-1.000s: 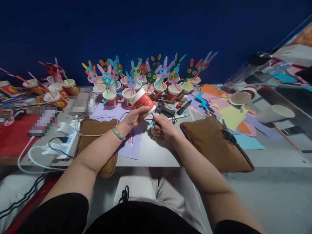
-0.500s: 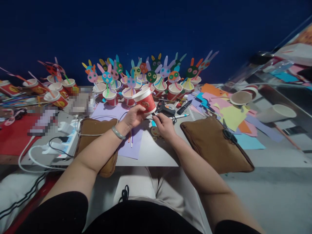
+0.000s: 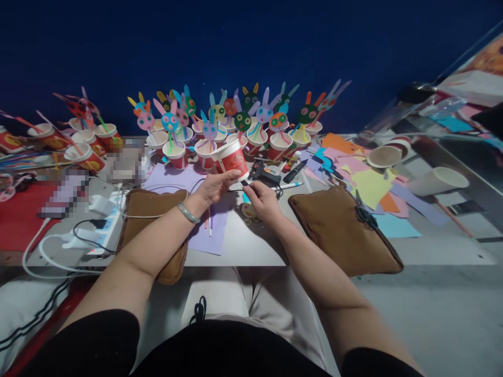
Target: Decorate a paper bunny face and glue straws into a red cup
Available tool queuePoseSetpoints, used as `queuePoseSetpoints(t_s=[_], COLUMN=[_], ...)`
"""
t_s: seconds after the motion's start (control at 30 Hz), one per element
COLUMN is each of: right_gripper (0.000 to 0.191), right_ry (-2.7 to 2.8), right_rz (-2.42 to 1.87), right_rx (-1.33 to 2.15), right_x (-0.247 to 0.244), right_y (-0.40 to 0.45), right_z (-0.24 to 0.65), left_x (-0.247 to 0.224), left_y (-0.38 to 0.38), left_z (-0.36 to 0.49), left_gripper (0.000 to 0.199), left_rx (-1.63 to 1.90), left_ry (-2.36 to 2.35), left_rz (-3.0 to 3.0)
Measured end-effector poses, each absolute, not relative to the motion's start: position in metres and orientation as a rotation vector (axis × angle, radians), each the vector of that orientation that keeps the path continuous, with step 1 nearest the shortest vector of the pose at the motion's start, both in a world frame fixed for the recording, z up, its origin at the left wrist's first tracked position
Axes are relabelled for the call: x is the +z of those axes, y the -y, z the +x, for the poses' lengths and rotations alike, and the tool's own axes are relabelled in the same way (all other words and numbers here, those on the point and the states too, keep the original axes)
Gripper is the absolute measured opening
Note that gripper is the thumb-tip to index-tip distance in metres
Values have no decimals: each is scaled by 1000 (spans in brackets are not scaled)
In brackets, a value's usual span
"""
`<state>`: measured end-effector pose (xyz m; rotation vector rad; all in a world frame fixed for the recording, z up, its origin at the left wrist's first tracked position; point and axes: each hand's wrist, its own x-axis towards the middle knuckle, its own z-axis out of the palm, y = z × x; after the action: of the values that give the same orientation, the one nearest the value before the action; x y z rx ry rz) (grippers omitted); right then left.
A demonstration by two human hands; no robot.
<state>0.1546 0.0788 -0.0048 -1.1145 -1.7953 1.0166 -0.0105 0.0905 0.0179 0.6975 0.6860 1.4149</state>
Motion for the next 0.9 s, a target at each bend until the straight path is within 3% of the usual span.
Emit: queuePoseSetpoints(t_s=[0.1,0.23,0.43,0.57,0.67,0.73,0.9], right_gripper=[32,30,44,54,56,54,39], right_ry=[1938,1971,1813,1571,1495,1572,1889], right_rz=[-1254,-1269,-1043,-965,-942,-981,-1219], right_rx=[685,641,1053,1510,1662,1537,735], right_x=[-8,-9,-8,-4,-3,-4,-10], right_y=[-77,-76,-81,-81,-80,-80,-79], right_z=[156,157,153,152,153,154,157], left_x=[17,17,20,25,28,26,18], left_y=[-89,-87,-88,-88,-87,-88,-92], left_z=[-9,-8,-13,-13,-11,-10,-8], left_gripper=[42,37,26,32,37,38,51], left_rx=[1387,1380,1306,1313,1314,1368,1483], left_ry=[-689,-710,-703,-608,-595,-629,-696], left_rz=[750,754,737,733,795,814,842])
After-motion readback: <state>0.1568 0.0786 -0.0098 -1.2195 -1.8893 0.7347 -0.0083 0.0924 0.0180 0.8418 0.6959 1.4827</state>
